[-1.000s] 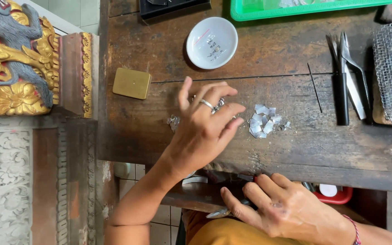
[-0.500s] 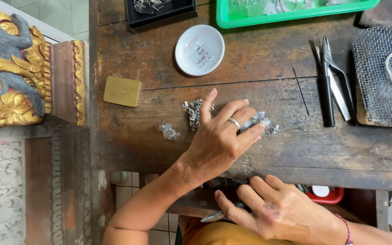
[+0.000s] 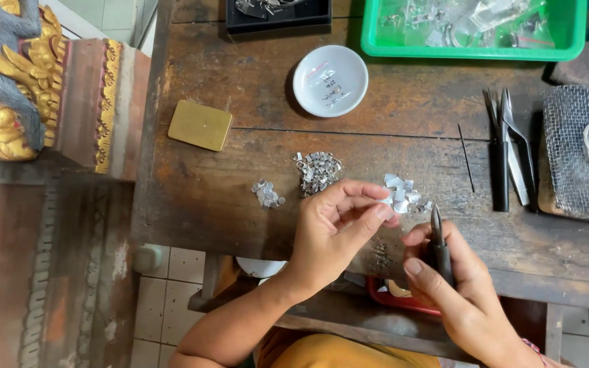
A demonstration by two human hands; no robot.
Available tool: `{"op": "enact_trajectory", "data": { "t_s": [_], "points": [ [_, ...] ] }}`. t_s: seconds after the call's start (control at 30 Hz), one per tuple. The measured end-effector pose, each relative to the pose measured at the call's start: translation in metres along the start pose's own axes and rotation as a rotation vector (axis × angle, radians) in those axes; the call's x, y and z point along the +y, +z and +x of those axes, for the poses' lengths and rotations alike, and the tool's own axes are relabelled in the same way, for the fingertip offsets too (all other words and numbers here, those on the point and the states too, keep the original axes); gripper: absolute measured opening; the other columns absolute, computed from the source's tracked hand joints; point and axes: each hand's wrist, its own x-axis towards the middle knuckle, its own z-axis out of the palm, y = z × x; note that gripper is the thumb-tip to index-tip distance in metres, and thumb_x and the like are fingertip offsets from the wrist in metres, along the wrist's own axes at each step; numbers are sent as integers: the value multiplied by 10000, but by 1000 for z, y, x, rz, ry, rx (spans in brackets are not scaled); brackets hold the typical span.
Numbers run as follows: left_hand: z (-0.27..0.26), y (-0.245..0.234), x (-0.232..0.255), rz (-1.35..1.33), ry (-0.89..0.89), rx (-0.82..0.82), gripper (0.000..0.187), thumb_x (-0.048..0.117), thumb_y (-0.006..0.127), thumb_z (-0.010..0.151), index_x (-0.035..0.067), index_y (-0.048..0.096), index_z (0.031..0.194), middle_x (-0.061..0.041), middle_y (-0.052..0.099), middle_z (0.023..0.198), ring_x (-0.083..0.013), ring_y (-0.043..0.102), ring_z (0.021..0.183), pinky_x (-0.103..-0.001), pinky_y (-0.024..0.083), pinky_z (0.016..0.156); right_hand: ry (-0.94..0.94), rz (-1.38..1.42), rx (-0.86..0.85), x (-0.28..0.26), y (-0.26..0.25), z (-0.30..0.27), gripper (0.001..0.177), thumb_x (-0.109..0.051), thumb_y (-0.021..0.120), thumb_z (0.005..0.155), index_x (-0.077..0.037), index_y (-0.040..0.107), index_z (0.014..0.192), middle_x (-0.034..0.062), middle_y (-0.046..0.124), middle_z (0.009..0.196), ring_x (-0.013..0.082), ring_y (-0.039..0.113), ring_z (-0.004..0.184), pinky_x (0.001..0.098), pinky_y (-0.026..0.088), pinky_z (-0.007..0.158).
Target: The person uses pliers to shape and assemble small silver components on a wooden workbench in a jewelry workshop.
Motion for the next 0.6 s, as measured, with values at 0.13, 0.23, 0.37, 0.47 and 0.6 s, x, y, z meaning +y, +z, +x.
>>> {"op": "enact_trajectory", "data": {
  "t_s": [0.13,0.23,0.37,0.47,0.6],
  "points": [
    [-2,-6,5,-26,42,-44,241,175,618,1034,9,644,1207,-174,765,1043,-228,771,1009,-292,606,961,104,395,-94,-2,9,5,221,-47,594,959,8,548,1168,77,440,728,145,343,512,270,291,436],
    [-5,-9,10,45,57,-17,303,86,703,965,12,665,1256,-109,764,1041,-148,744,983,-241,613,926,112,442,-117,-1,16,4,201,-49,602,964,16,565,1151,52,421,729,130,319,522,270,300,467],
    [-9,-7,8,-43,70,32,259,24,708,950,-3,694,1207,-158,774,1089,-168,758,1028,-255,615,979,175,421,-117,5,17,0,161,-28,648,935,5,599,1086,48,452,741,127,331,541,258,245,468],
    [-11,-5,6,31,145,91,150,2,741,919,2,727,1068,-138,777,1045,-172,770,975,-269,647,952,95,414,-122,3,20,-1,202,-33,669,904,28,603,1085,69,477,725,158,361,580,287,288,533],
    [-16,-1,7,39,232,92,141,-8,752,917,-4,715,1053,-142,777,1036,-176,774,940,-250,654,893,85,469,-154,0,22,0,202,-23,656,906,38,585,1084,80,451,691,177,353,585,312,300,545]
  ]
}}
